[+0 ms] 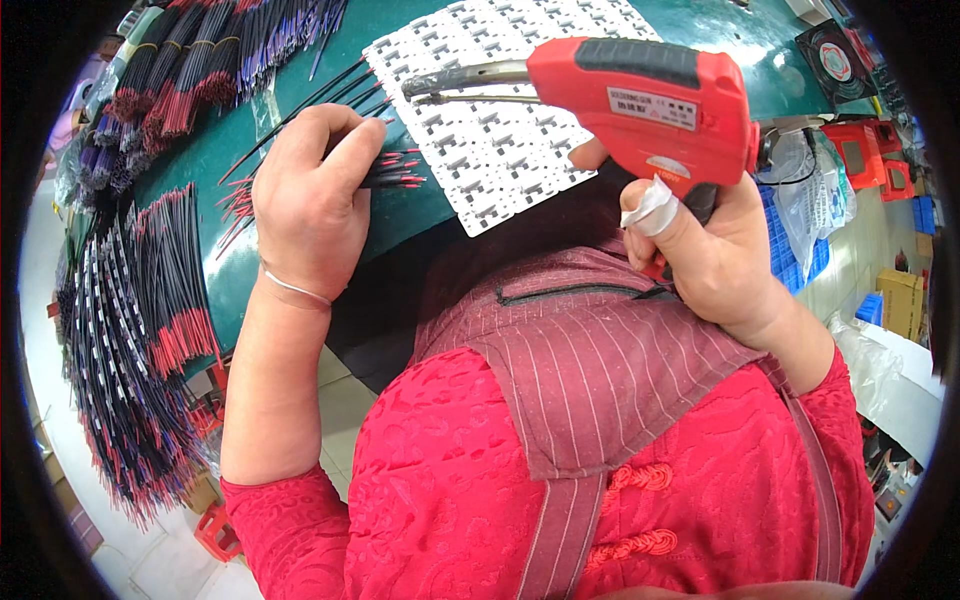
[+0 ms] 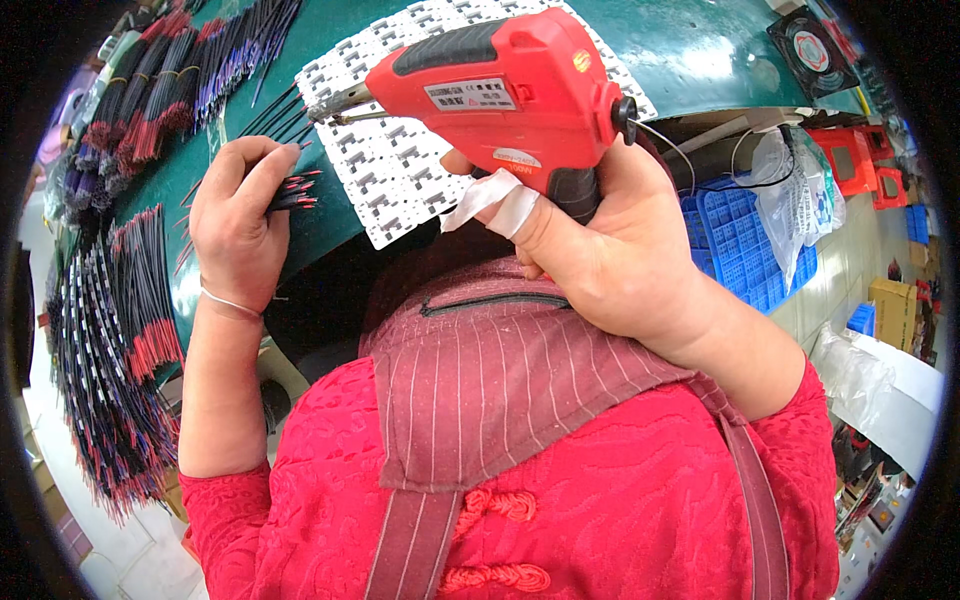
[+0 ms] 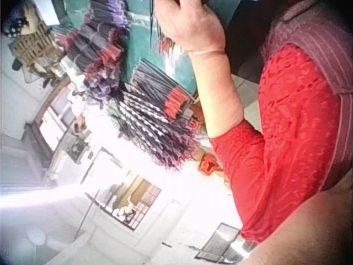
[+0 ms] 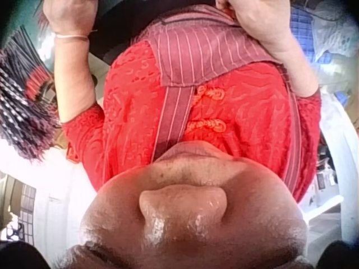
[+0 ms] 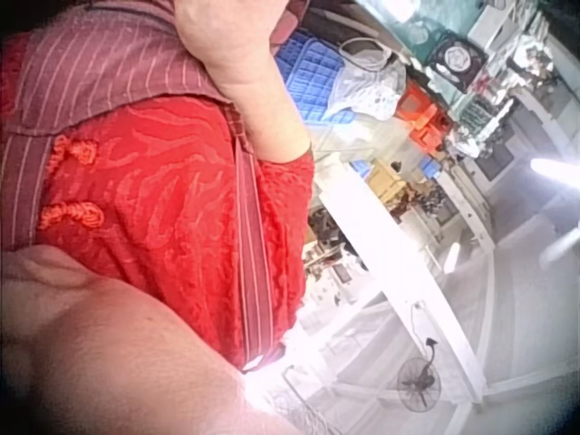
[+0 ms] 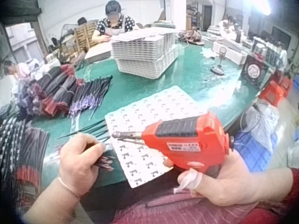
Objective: The person solders wires onto a circuit board using a soldering gun, sets the finished board aside, places a new board on the work table, and solders wires onto the new board with the soldering gun.
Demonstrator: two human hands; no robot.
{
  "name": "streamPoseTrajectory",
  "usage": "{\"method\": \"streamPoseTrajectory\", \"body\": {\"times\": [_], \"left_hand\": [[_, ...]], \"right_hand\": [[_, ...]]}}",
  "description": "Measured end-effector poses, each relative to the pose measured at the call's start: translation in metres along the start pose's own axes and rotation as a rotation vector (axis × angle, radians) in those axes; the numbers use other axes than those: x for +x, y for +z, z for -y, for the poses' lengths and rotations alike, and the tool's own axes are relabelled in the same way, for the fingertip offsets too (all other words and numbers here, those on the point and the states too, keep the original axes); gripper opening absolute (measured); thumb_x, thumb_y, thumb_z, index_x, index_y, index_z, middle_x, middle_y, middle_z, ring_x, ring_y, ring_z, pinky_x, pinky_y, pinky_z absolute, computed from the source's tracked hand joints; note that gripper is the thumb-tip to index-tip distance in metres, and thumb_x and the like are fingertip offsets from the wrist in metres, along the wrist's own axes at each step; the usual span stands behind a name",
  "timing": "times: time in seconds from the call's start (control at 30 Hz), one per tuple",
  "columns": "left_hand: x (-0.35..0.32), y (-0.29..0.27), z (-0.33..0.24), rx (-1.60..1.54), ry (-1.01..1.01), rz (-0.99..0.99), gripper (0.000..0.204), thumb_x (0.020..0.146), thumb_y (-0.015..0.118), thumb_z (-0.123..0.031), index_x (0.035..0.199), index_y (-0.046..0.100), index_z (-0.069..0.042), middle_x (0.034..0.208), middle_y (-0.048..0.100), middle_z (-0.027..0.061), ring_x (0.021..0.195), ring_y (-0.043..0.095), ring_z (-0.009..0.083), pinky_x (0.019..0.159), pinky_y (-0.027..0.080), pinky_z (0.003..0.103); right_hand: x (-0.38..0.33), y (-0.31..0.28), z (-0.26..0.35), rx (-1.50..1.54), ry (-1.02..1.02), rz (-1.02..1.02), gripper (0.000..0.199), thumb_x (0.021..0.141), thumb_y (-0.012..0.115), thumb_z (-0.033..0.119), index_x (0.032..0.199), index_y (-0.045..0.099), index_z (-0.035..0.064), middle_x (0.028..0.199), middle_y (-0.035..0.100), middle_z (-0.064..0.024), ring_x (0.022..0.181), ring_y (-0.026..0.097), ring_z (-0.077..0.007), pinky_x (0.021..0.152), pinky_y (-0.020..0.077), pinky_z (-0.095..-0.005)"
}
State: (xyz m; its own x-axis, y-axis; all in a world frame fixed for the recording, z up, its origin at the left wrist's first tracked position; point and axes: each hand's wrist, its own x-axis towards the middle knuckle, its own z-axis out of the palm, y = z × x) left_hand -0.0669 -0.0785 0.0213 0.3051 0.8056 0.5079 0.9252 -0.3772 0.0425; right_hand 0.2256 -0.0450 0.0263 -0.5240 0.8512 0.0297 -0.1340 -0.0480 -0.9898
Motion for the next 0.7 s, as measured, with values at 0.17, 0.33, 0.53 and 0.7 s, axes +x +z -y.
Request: {"method": "streamPoseTrajectory", "body": {"times": [0.17,0.33,0.53,0.7], "left_hand": [[0.0,0.003,0.0,-0.005,0.002,0.016,0.046,0.059,0.059,0.015,0.099,0.068,-0.004,0.094,0.062,0.0108,0.084,0.064,0.0284,0.073,0.051,0.036],[0.0,0.002,-0.001,-0.008,-0.015,0.029,0.046,0.06,0.061,0.013,0.101,0.07,-0.006,0.093,0.063,0.0094,0.083,0.064,0.0272,0.073,0.051,0.035],[0.0,0.002,0.0,0.029,-0.008,0.039,0.046,0.061,0.062,0.012,0.102,0.07,-0.008,0.093,0.064,0.0087,0.082,0.064,0.027,0.071,0.051,0.035],[0.001,0.004,0.0,0.024,0.003,0.02,0.043,0.057,0.065,0.01,0.098,0.069,-0.004,0.088,0.062,0.0088,0.08,0.063,0.0276,0.069,0.052,0.037]], "right_hand": [[0.001,-0.005,0.001,-0.021,0.034,0.074,0.026,0.093,0.066,0.012,0.116,0.061,0.0008,0.099,0.068,-0.0058,0.068,0.058,-0.0061,0.061,0.0467,-0.0206],[0.003,-0.002,-0.007,-0.062,-0.102,0.061,0.024,0.095,0.062,0.011,0.116,0.058,-0.0014,0.11,0.065,-0.0124,0.073,0.058,-0.0098,0.065,0.0484,-0.0249],[0.003,-0.003,-0.013,-0.068,-0.111,0.073,0.024,0.096,0.061,0.017,0.11,0.059,-0.001,0.112,0.064,-0.0155,0.061,0.052,-0.0072,0.055,0.0448,-0.0232],[0.003,-0.003,-0.012,-0.136,-0.073,0.075,0.023,0.095,0.063,0.019,0.107,0.06,-0.0013,0.108,0.065,-0.0144,0.061,0.053,-0.0071,0.054,0.045,-0.0229]]}}
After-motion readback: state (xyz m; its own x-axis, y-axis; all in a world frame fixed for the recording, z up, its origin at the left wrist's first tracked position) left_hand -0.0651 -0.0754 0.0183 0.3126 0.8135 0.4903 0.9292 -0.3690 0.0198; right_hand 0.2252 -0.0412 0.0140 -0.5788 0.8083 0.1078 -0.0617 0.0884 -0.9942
